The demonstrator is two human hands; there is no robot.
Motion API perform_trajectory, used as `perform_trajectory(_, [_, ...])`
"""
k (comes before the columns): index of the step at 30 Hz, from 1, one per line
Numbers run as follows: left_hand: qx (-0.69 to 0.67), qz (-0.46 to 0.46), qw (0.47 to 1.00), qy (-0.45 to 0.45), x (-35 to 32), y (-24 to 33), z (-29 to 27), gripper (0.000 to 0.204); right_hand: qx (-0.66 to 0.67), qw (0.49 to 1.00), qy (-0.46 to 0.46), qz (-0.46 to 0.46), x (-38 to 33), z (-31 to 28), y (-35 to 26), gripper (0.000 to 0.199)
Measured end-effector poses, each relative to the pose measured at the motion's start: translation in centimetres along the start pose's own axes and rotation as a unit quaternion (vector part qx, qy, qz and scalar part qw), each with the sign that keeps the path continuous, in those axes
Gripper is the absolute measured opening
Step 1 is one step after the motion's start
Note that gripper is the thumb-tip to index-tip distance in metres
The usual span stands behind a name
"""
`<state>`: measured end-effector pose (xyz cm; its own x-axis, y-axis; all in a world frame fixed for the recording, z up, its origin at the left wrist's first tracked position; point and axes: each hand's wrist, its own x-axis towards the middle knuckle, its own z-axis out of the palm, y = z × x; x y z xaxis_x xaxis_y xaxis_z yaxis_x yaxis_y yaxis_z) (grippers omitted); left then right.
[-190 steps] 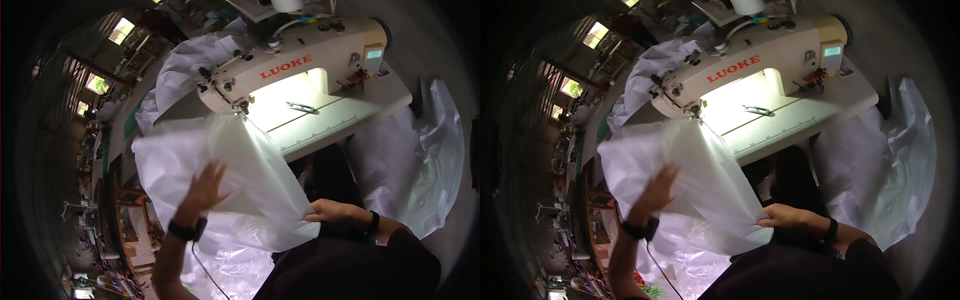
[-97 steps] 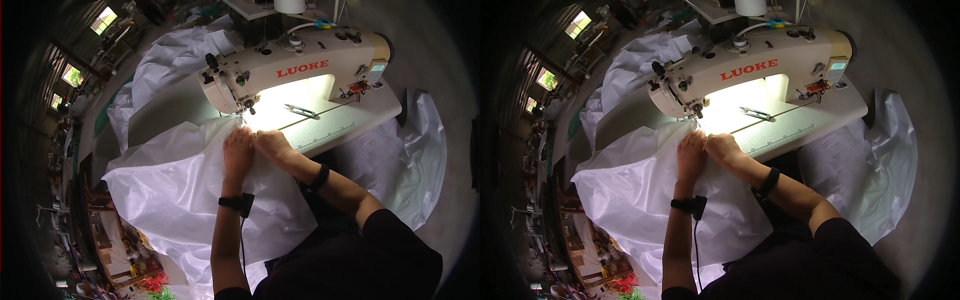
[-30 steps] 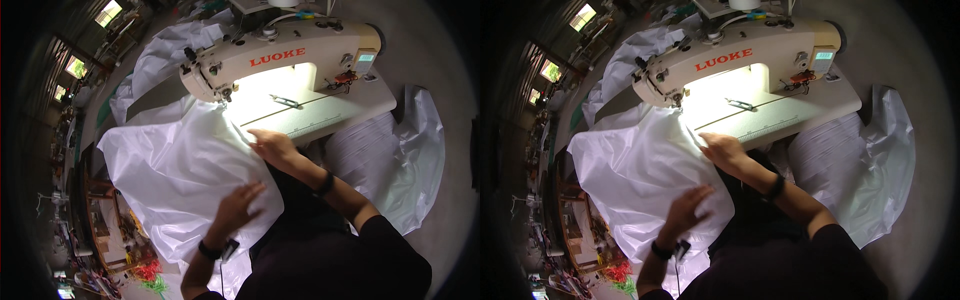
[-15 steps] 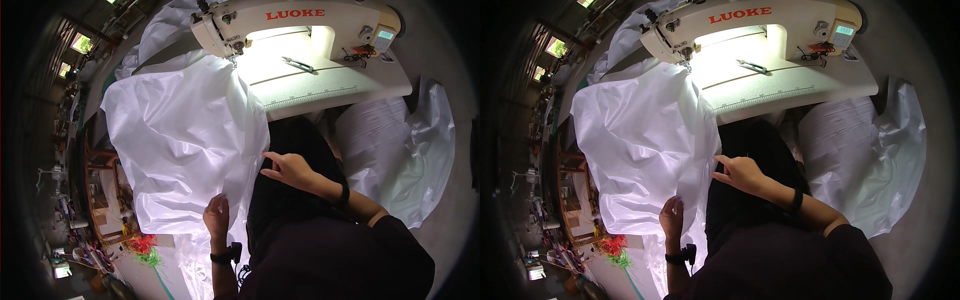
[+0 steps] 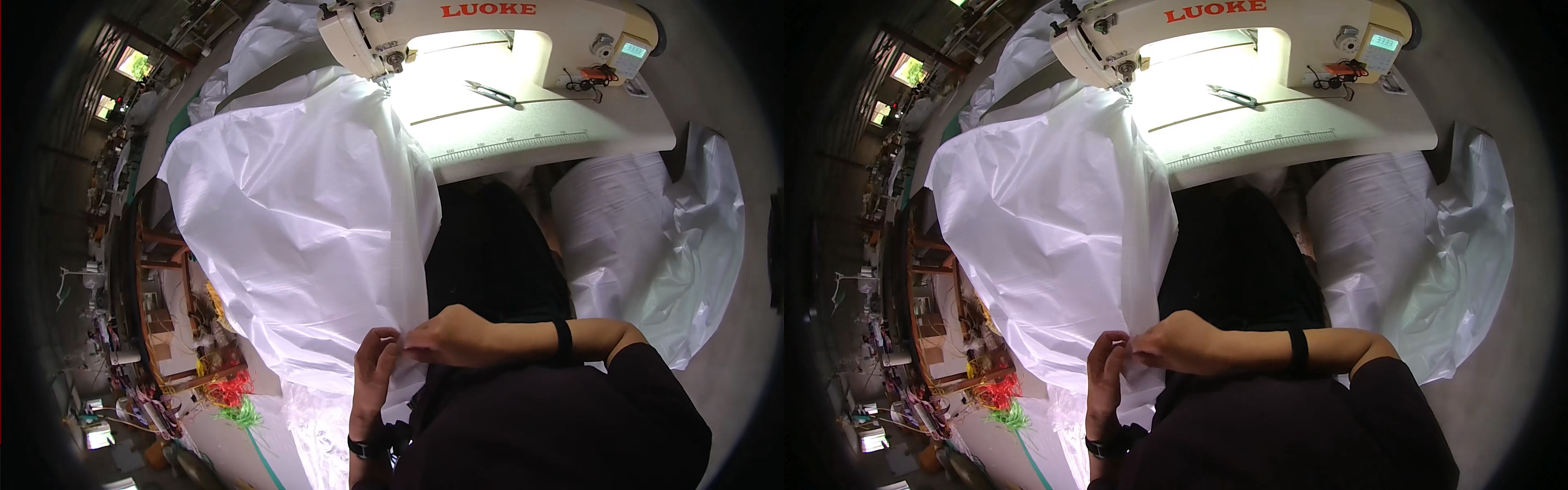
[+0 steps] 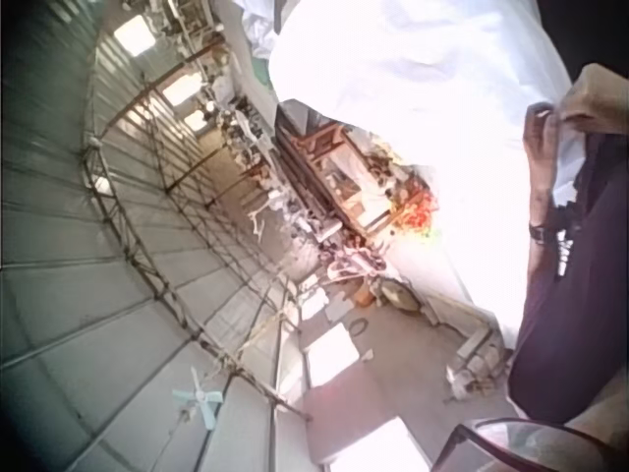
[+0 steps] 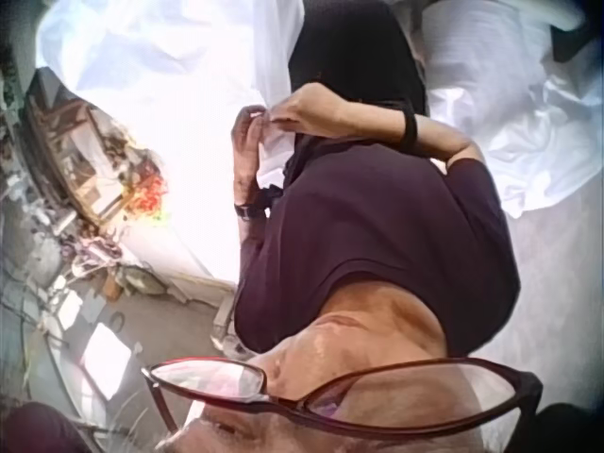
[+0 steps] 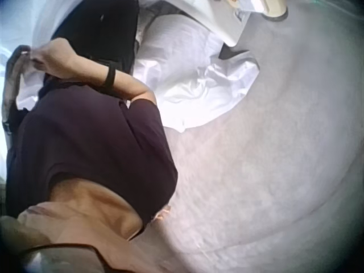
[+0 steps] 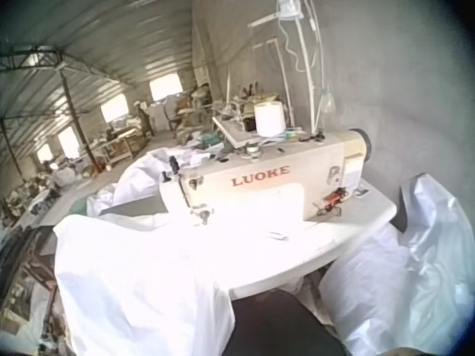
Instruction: Sew a large white plastic sheet using an industrial sewing machine.
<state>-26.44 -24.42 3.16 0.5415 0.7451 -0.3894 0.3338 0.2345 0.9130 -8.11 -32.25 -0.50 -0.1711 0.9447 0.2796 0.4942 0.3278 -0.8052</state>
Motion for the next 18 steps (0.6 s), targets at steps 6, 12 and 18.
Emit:
perform_trajectory(6, [0.033, -0.018, 0.999, 0.027, 0.5, -2.2, 0.5, 0.015, -0.110, 0.949, -0.287, -0.063, -0.8, 1.4, -1.7, 0.016])
perform_trajectory(12, [0.300, 0.159, 0.912, 0.230, 0.1, -0.6, -1.2, 0.010, -0.042, 0.964, 0.196, 0.172, -1.8, -5.5, 11.7, 0.045])
perform_trajectory(18, [0.368, 0.232, 0.852, 0.290, -1.3, 3.2, -0.7, 0.013, 0.289, 0.950, -0.024, 0.113, -0.1, 2.3, 13.3, 0.021])
